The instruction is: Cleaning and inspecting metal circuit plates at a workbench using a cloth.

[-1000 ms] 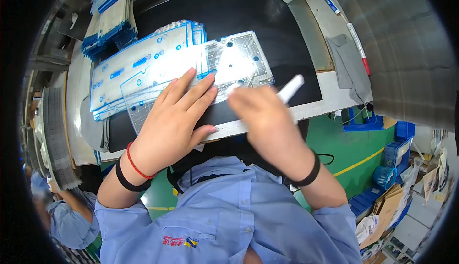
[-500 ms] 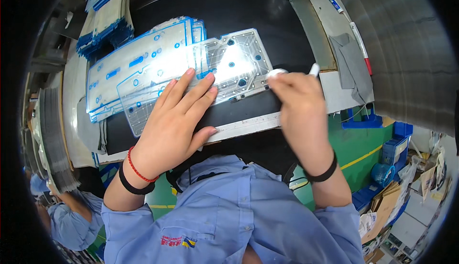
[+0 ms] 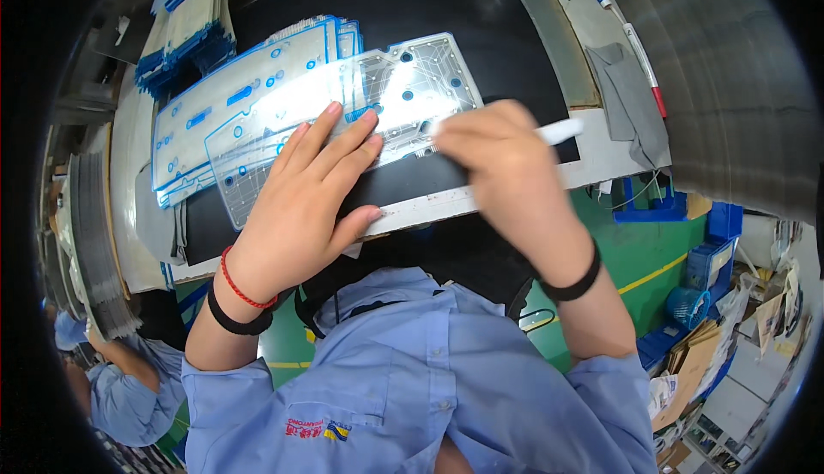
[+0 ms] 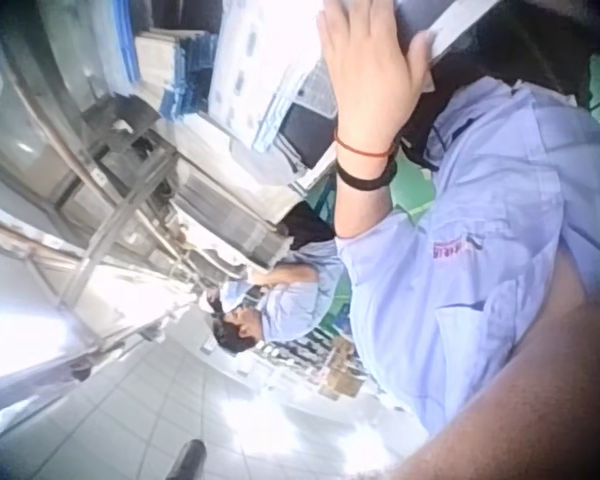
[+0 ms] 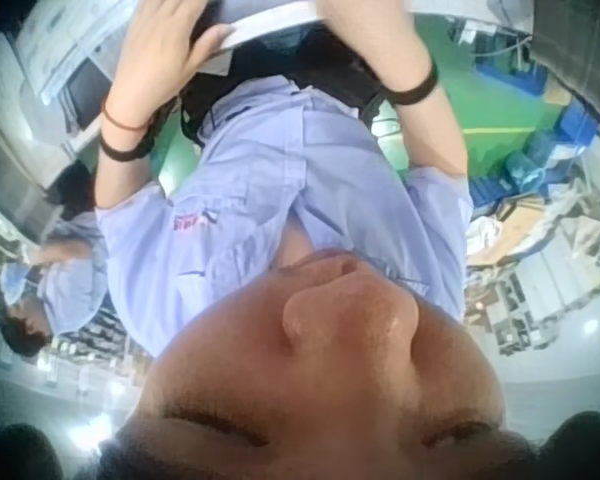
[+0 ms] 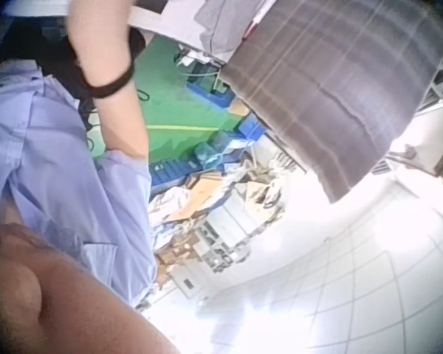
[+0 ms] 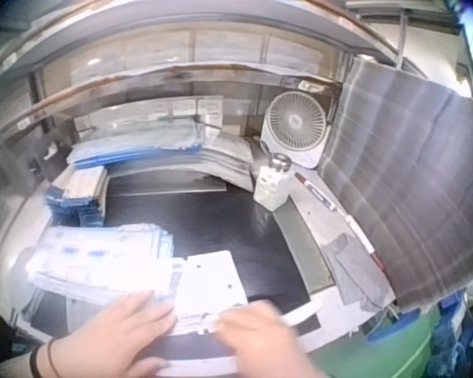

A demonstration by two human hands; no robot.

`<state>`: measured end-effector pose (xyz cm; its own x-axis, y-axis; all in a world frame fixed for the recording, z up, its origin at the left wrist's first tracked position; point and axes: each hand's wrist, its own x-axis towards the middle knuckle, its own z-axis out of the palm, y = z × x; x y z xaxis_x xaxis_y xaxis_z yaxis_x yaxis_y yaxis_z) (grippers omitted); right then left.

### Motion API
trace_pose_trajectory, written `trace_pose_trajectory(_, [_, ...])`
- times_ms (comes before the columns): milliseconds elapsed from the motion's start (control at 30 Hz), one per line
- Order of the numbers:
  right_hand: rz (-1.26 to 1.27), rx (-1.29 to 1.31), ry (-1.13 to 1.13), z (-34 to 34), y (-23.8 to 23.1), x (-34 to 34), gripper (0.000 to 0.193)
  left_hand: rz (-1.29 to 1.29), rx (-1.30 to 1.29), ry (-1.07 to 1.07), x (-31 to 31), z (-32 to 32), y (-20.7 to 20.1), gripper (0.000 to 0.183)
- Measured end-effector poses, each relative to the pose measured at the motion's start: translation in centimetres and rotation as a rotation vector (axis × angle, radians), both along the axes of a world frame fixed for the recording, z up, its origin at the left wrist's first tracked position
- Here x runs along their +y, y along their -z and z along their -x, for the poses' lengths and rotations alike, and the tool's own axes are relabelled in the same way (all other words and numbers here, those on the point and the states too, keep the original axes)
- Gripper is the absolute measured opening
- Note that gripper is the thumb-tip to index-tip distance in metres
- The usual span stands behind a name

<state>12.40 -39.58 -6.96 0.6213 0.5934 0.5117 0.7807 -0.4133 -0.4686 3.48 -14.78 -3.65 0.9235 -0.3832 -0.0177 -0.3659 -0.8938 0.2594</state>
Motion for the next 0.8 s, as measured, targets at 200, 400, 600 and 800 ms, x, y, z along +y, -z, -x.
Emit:
trace_pose_trajectory(200, [0.018,0.032,-0.032,-0.3,-0.1,-1.2,0.034,0.011,0.017,-0.006,0.4,0.2,-0.1,0.069])
trace_pose_trajectory(400, [0.027,0.015,-0.182,0.2,-0.1,1.1,0.035,0.016,0.022,0.002,0.0,-0.1,0.0,0.07])
trace_pose_trajectory(600, [0.028,0.005,0.02,-1.2,-0.1,-2.9,0.034,0.002,0.04,-0.022,0.2,0.1,-0.2,0.071])
trace_pose_trajectory(800, [0.04,0.048,-0.15,0.4,-0.8,0.7,0.033,0.008,0.078,-0.023,-0.1,-0.4,-0.4,0.075])
